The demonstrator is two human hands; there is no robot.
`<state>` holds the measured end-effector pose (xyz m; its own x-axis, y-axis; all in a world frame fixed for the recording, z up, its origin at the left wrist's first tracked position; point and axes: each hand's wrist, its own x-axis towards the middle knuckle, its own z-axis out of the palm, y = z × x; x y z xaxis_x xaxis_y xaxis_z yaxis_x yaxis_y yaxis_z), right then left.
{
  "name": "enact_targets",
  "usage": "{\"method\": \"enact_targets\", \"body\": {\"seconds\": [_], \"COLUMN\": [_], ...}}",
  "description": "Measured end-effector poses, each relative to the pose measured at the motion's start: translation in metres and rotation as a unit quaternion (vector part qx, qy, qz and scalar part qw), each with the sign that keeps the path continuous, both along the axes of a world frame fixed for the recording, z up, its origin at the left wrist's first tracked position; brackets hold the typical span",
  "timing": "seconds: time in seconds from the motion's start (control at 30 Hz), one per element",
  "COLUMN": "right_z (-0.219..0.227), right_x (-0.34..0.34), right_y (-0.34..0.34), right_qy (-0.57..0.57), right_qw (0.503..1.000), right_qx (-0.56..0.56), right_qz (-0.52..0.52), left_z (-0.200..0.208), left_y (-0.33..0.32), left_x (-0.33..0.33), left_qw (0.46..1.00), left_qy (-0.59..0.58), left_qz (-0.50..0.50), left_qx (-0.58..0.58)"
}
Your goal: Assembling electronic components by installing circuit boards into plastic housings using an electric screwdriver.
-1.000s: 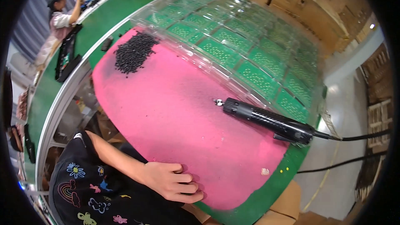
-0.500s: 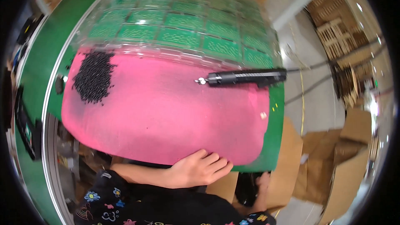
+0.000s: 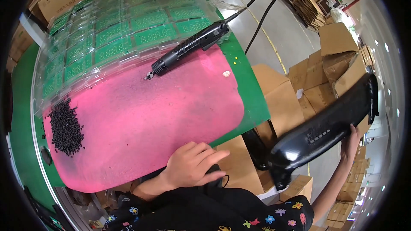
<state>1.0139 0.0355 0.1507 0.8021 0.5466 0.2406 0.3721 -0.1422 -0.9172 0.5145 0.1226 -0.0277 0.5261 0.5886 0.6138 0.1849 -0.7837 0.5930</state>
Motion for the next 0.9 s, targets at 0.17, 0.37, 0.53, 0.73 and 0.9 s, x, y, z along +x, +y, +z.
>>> {"method": "enact_targets", "body": {"seconds": [0.17,0.37,0.53,0.73,0.9], "right_z": [-0.047,-0.081,-0.06,-0.055,-0.078], "right_x": [-0.149,-0.222,-0.28,-0.447,-0.55], "right_y": [0.06,0.092,0.121,0.236,0.348], "right_qy": [0.145,0.224,-0.086,-0.387,-0.477], "right_qw": [0.975,0.809,0.773,0.687,0.653], "right_qx": [-0.068,-0.328,-0.254,0.07,0.084], "right_qz": [0.156,0.433,0.574,0.611,0.583], "left_z": [0.026,0.056,0.104,0.066,0.046], "left_y": [-0.01,-0.027,-0.001,0.059,0.065], "left_x": [-0.051,-0.165,-0.184,-0.167,-0.174], "left_qw": [0.997,0.988,0.96,0.916,0.941], "left_qy": [0.005,0.136,0.253,0.258,0.225], "left_qz": [-0.059,0.021,0.113,0.302,0.24], "left_qx": [-0.041,-0.077,-0.047,0.048,-0.08]}}
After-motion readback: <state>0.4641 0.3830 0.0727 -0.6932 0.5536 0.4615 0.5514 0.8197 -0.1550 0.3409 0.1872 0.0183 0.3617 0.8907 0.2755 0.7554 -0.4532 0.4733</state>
